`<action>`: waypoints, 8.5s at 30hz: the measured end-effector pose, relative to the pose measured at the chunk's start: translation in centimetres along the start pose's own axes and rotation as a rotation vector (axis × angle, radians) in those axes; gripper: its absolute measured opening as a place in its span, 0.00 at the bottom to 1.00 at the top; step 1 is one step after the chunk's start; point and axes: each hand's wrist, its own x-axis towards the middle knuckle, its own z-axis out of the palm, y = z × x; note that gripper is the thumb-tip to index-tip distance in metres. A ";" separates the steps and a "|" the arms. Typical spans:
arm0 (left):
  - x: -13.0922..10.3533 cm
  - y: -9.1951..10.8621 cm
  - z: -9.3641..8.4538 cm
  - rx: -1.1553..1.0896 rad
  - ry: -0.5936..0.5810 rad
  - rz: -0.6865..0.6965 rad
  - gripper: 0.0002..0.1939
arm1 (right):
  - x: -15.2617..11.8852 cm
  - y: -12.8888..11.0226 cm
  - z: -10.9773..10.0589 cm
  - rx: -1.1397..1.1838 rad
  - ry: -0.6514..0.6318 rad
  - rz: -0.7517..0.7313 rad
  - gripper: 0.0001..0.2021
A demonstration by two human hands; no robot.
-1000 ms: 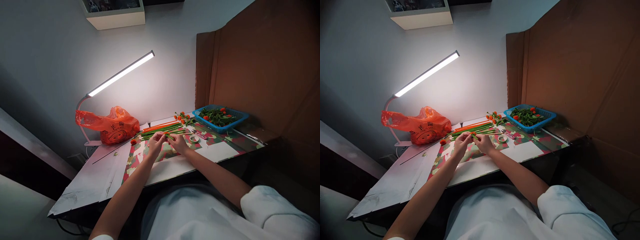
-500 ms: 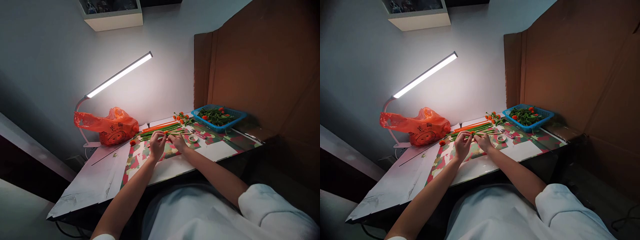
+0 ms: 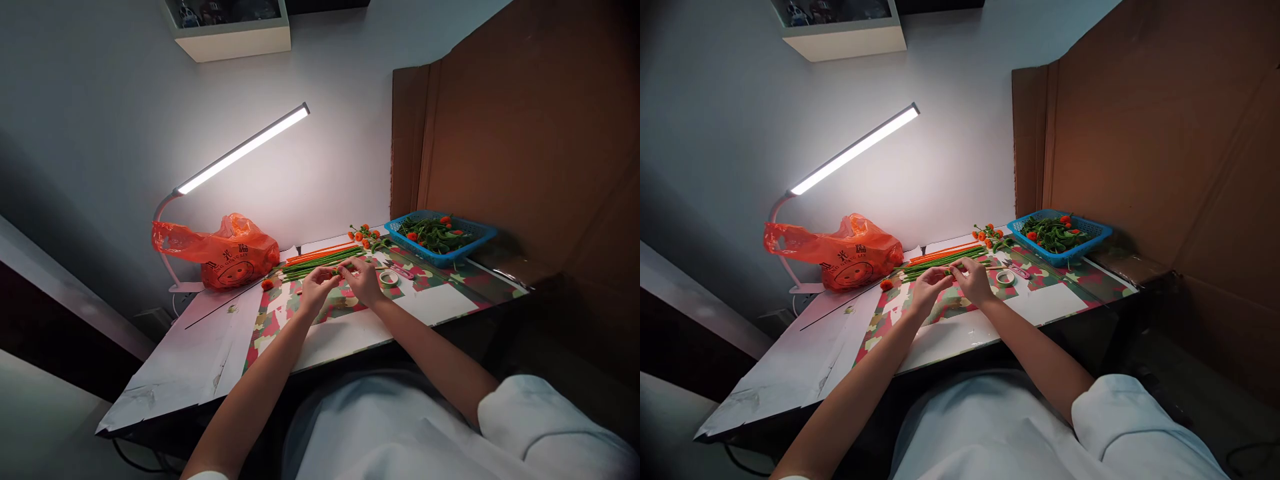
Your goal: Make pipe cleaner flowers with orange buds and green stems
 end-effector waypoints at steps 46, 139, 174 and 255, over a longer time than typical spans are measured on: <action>-0.5 -1.0 -0.3 0.473 -0.154 -0.027 0.11 | -0.5 0.4 -0.7 0.183 -0.257 0.036 0.09; 0.2 -0.7 -0.1 -0.031 0.103 -0.159 0.17 | -0.2 1.9 0.7 -0.042 -0.107 0.300 0.13; 0.0 -0.5 0.5 -0.147 0.121 -0.132 0.15 | 0.1 1.1 0.0 0.024 -0.138 0.236 0.16; -0.2 0.0 -1.4 1.020 -0.163 0.374 0.13 | -0.6 1.4 0.3 -0.407 -0.316 0.066 0.07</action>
